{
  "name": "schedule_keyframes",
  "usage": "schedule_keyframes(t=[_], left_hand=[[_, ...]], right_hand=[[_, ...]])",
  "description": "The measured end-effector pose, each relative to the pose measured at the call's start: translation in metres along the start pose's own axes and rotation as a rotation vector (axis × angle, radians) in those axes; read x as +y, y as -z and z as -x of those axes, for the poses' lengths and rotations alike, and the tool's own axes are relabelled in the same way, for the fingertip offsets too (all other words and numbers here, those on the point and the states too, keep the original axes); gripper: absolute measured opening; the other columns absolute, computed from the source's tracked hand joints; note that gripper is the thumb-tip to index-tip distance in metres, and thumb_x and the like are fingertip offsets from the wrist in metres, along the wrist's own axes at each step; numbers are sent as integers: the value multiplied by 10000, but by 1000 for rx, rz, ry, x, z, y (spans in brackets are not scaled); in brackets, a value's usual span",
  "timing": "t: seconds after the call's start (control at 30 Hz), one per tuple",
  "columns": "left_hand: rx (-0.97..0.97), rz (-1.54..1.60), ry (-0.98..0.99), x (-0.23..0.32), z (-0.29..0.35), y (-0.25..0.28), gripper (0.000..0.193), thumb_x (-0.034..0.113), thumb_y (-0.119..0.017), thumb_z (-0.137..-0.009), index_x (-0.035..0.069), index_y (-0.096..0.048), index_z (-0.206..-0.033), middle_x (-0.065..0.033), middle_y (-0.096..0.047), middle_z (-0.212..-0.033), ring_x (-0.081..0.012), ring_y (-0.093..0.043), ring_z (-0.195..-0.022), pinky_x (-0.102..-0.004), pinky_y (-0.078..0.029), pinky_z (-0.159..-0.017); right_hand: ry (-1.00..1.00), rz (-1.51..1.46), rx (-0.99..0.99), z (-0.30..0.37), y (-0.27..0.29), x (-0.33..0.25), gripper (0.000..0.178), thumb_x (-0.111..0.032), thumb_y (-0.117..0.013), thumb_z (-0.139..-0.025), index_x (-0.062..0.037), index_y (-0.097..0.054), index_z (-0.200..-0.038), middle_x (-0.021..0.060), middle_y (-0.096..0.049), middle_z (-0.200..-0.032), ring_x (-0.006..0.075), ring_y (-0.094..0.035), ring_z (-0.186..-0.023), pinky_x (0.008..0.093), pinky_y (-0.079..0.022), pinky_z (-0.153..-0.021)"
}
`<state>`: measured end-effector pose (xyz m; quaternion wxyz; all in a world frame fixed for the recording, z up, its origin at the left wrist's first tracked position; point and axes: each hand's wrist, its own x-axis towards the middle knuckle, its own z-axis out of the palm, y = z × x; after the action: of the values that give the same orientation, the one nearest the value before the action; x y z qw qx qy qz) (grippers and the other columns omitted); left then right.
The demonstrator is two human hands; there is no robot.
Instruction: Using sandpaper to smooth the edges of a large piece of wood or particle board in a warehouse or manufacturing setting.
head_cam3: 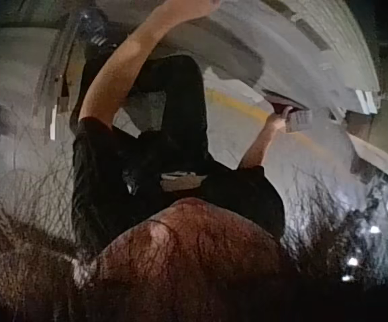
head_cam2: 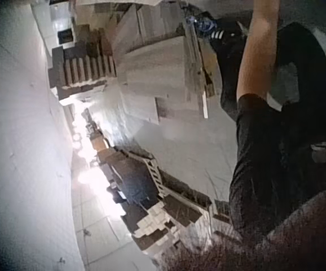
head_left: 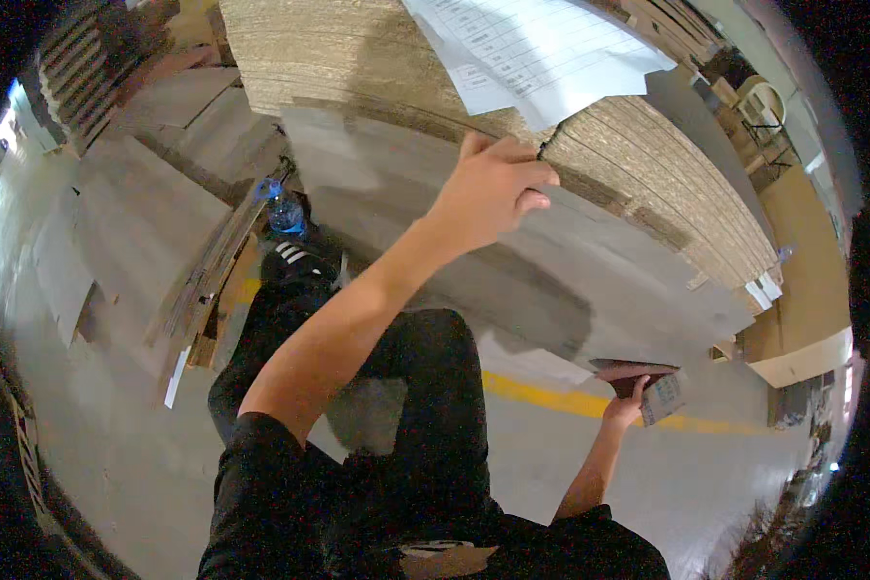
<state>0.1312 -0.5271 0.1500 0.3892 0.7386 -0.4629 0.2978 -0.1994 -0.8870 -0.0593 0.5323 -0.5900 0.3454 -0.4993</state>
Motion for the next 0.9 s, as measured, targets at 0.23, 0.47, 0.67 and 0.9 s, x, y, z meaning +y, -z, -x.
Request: schedule_keyframes(t=[0.23,0.47,0.67,0.9], left_hand=[[-89,63,103,-11,55,-92,139,248,-721,-869,212,-728,-1003,-17,-681,-1024,-221,-606,-1113,-506,-362,-965],[-568,-73,199,-41,162,-137,337,199,-649,-875,288,-674,-1199,-33,-652,-1122,-263,-580,-1210,-566,-398,-993],[-182,-281,506,-135,205,35,294,253,-654,-820,138,-695,-1088,-147,-685,-1101,-382,-645,-1049,-549,-492,-905],[-93,-1322,1283,-202,434,361,796,767,-491,-903,315,-411,-1553,-174,-302,-1651,-401,-247,-1533,-637,-302,-1162]], right_hand=[[-200,22,-122,-15,-14,24,673,-385,-688,-983,-67,-435,-1520,100,-469,-1532,279,-492,-1355,422,-434,-1107],[-444,-74,-100,22,-33,97,705,-442,-669,-982,-59,-437,-1527,110,-457,-1544,291,-475,-1372,430,-411,-1129],[-466,-12,-228,-18,6,158,716,-466,-656,-978,-51,-456,-1526,133,-464,-1544,297,-467,-1386,446,-371,-1162],[56,409,-614,18,-47,164,704,-467,-613,-1007,30,-472,-1485,186,-472,-1527,312,-505,-1349,438,-397,-1147]])
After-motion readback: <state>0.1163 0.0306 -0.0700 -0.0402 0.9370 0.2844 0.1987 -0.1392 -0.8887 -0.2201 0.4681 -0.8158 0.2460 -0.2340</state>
